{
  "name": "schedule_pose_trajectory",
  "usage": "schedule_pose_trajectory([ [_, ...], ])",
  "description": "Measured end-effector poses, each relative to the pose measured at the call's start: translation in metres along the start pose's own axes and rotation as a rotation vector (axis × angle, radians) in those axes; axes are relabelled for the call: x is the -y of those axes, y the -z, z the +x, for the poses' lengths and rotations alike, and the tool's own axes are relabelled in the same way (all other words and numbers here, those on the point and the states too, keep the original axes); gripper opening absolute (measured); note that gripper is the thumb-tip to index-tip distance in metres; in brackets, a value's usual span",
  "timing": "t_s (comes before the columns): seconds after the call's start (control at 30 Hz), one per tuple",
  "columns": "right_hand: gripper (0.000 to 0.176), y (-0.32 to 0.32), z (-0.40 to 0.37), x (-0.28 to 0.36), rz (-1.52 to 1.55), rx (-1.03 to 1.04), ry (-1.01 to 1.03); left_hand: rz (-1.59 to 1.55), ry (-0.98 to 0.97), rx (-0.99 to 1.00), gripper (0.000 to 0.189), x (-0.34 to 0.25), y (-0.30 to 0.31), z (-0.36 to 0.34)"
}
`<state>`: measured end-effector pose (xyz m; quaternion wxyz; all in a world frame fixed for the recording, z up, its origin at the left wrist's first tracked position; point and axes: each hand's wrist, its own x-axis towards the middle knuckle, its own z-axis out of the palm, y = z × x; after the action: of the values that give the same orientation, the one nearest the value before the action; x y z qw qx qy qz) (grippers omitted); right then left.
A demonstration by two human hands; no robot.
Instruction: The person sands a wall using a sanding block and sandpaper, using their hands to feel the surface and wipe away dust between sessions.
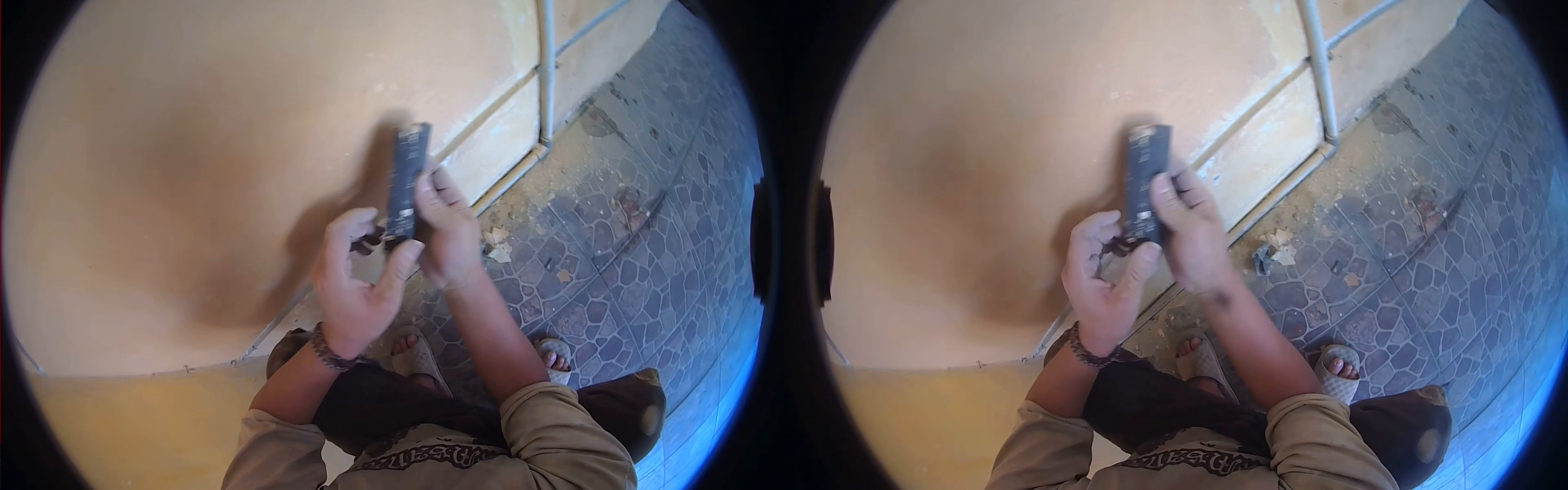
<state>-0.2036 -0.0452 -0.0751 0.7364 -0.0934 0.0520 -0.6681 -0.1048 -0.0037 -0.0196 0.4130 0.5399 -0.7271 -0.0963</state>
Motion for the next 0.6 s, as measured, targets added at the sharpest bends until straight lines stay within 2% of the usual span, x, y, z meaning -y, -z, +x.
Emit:
schedule_pose_trajectory([
  [0.03,0.035,-0.009,-0.004,-0.004,-0.083,-0.067,-0.004,0.005,0.059,0.061,0.02,0.004,0.001,0.0],
  [0.1,0.032,-0.011,-0.007,-0.025,-0.168,-0.076,0.134,0.024,0.182,0.188,0.02,0.013,0.01,-0.004],
  [0.17,0.04,-0.012,-0.009,-0.042,-0.255,-0.057,0.187,-0.004,0.22,0.181,0.018,0.018,0.018,-0.007],
  [0.23,0.042,-0.01,-0.012,-0.05,-0.492,-0.132,0.117,-0.022,0.279,0.204,0.018,0.024,0.028,-0.009],
  [0.3,0.043,-0.013,-0.013,-0.043,-0.517,-0.142,0.152,-0.031,0.365,0.265,0.021,0.026,0.037,-0.011],
  [0.33,0.043,-0.015,-0.014,-0.042,-0.53,-0.146,0.167,-0.055,0.327,0.215,0.019,0.025,0.036,-0.011],
  [0.43,0.044,-0.01,-0.011,-0.053,-0.417,-0.135,0.179,-0.097,0.326,0.232,0.02,0.029,0.043,-0.013],
  [0.53,0.043,-0.01,-0.014,-0.05,-0.346,-0.138,0.102,-0.222,0.47,0.314,0.022,0.026,0.054,-0.01],
  [0.6,0.041,-0.005,-0.015,-0.049,-0.375,-0.12,0.091,-0.261,0.493,0.348,0.022,0.024,0.054,-0.007],
])
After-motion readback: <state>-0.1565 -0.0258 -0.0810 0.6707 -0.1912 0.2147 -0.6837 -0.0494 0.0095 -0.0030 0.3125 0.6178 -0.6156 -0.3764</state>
